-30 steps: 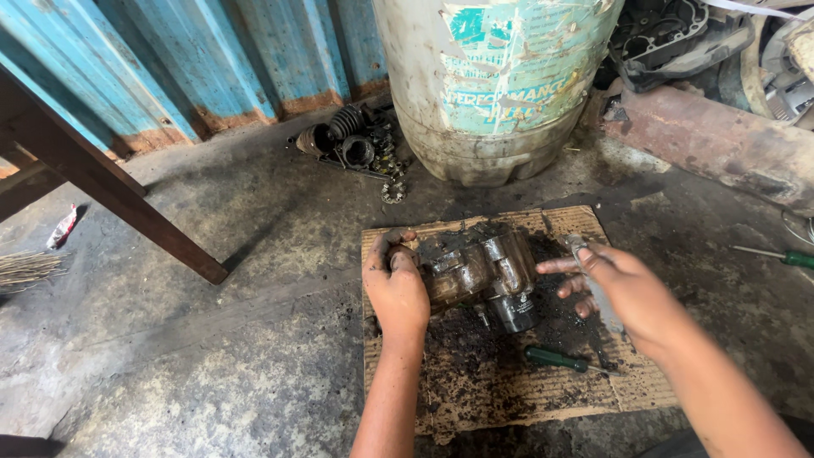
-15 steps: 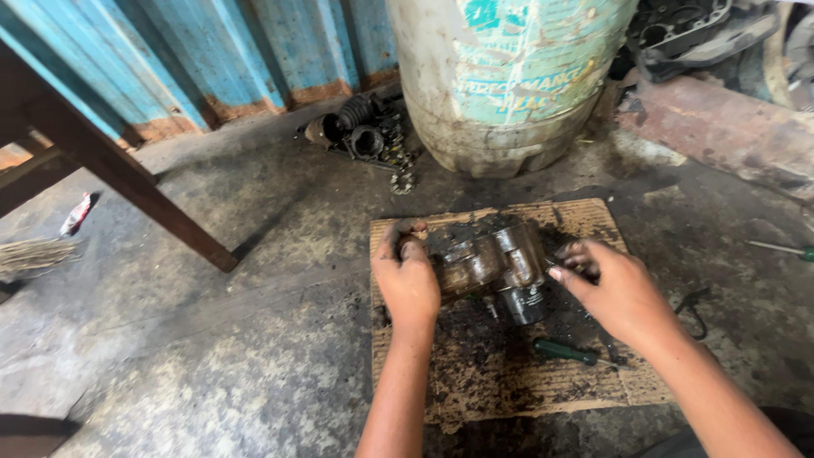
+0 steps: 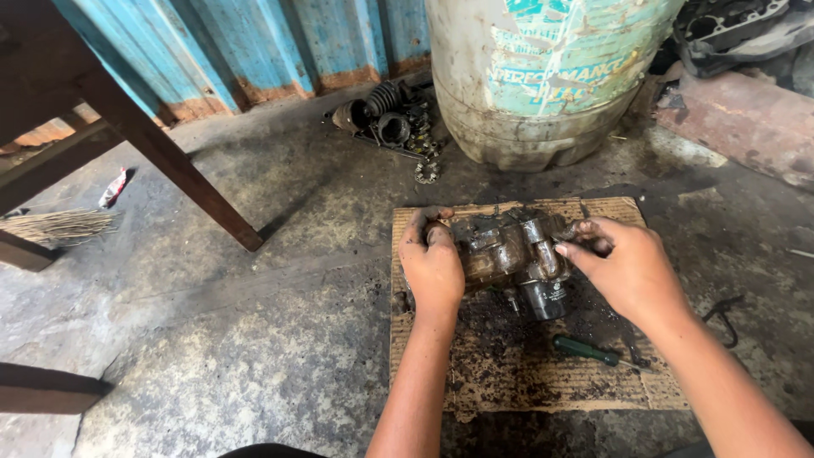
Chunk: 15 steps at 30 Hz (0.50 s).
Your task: The person cleans a greasy starter motor assembly on a piece of cardboard using a small brush and by hand.
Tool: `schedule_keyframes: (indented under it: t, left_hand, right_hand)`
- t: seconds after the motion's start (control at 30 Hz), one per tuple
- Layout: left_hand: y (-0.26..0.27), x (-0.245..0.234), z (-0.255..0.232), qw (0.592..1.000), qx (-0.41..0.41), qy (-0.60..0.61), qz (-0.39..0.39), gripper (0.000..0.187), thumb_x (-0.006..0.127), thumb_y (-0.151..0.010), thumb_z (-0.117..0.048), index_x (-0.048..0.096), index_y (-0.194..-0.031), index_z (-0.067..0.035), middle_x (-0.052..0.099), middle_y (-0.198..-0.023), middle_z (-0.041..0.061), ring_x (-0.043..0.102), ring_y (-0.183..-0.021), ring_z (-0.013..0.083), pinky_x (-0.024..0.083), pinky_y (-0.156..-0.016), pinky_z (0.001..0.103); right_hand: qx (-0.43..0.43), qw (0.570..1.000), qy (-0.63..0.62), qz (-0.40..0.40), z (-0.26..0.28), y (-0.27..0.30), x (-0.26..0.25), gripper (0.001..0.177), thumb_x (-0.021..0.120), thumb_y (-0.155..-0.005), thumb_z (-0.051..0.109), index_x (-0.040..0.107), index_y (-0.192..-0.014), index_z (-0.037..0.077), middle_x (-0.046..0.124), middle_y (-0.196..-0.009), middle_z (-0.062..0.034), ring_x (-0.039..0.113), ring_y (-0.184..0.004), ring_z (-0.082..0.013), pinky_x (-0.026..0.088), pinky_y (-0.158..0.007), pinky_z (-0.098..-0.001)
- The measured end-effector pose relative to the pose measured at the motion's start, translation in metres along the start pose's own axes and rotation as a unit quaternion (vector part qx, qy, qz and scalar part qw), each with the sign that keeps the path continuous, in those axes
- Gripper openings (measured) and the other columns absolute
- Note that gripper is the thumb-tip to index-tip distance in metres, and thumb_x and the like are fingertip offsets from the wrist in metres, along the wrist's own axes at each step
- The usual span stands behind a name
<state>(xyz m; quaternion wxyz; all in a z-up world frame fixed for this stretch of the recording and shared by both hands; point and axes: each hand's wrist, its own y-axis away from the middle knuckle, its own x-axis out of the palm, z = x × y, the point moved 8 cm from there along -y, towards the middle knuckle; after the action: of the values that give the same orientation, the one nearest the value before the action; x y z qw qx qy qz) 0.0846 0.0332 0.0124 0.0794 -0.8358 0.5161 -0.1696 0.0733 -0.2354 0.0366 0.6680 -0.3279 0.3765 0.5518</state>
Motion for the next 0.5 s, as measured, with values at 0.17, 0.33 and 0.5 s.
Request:
schedule_keyframes:
  t: [0.17,0.33,0.5]
  left_hand:
    - [0.004,0.001,0.002,0.999,-0.053,0.001,0.005,0.026,0.043,-0.087,0.004,0.068,-0.096,0.001,0.057,-0.079,0.0,0.043,-0.065,0.0064,0.037,-0.061,0.025]
    - [0.002,0.002,0.003,0.997,-0.07,0.019,0.005,0.026,0.043,-0.088,0.003,0.068,-0.095,0.002,0.055,-0.077,0.0,0.041,-0.064,0.0071,0.036,-0.059,0.026]
    - [0.003,0.001,0.001,0.999,-0.048,0.006,0.001,0.025,0.044,-0.087,0.003,0.068,-0.094,0.002,0.057,-0.078,0.001,0.044,-0.066,0.007,0.039,-0.062,0.025]
  right_hand:
    - [0.035,0.998,0.012,0.049,-0.005,0.01,0.001,0.034,0.076,-0.087,0.038,0.078,-0.114,0.017,0.079,-0.092,-0.0096,0.073,-0.076,-0.0229,0.057,-0.078,-0.044]
    - [0.068,0.995,0.033,0.066,-0.009,0.007,0.002,0.037,0.076,-0.089,0.04,0.076,-0.118,0.017,0.074,-0.084,-0.0119,0.07,-0.064,-0.026,0.058,-0.072,-0.0422]
    - [0.004,1.0,0.02,0.0,0.004,0.004,-0.003,0.036,0.077,-0.088,0.039,0.077,-0.114,0.014,0.071,-0.078,-0.014,0.064,-0.06,-0.0213,0.055,-0.067,-0.0426]
